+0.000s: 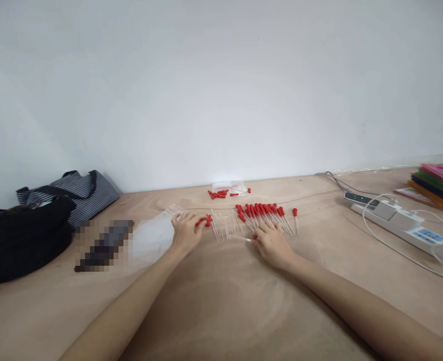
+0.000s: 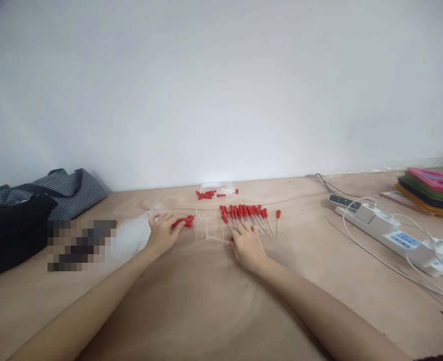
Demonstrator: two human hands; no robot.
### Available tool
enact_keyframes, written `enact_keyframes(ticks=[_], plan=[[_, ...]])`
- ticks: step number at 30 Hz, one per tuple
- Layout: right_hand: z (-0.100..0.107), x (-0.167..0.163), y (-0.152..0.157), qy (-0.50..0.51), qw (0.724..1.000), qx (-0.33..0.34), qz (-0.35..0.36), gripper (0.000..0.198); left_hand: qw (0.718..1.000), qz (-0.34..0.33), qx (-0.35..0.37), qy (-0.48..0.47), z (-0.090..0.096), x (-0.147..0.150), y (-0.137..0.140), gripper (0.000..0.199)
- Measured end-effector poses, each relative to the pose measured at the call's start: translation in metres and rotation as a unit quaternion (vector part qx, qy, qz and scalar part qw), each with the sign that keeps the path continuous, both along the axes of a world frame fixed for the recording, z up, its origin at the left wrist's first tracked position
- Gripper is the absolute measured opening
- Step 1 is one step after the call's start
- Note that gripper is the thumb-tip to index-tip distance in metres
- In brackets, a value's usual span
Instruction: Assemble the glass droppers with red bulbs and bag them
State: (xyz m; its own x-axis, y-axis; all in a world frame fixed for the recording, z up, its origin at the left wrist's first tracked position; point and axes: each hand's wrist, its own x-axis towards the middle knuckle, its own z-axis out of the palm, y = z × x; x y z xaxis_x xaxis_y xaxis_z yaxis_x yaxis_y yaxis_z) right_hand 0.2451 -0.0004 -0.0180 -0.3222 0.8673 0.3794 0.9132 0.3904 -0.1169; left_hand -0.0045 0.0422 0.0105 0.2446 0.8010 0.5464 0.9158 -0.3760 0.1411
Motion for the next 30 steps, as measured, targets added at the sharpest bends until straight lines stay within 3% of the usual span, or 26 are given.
enact_keyframes(ticks=[3, 8, 13, 22, 30], plan=[[-0.005, 0.016, -0.010, -0.007, 0.998, 0.003, 0.062, 0.013, 0.995, -0.085, -0.051, -0.027, -0.013, 0.007, -0.032, 0.015], [-0.004, 0.030, -0.015, 0.003, 0.995, -0.011, 0.104, 0.013, 0.983, -0.120, -0.131, -0.039, -0.027, 0.011, -0.058, 0.016], [0.002, 0.025, -0.014, 0.031, 0.992, -0.021, 0.118, 0.015, 0.985, -0.107, -0.129, -0.041, -0.023, 0.016, -0.056, 0.025], [-0.017, 0.007, -0.011, 0.130, 0.985, 0.008, 0.112, 0.014, 0.987, -0.122, -0.101, -0.024, -0.031, 0.029, -0.056, 0.013], [-0.012, -0.006, -0.023, 0.148, 0.984, 0.036, 0.090, 0.013, 0.982, -0.146, -0.106, -0.048, -0.031, 0.029, -0.060, 0.010]])
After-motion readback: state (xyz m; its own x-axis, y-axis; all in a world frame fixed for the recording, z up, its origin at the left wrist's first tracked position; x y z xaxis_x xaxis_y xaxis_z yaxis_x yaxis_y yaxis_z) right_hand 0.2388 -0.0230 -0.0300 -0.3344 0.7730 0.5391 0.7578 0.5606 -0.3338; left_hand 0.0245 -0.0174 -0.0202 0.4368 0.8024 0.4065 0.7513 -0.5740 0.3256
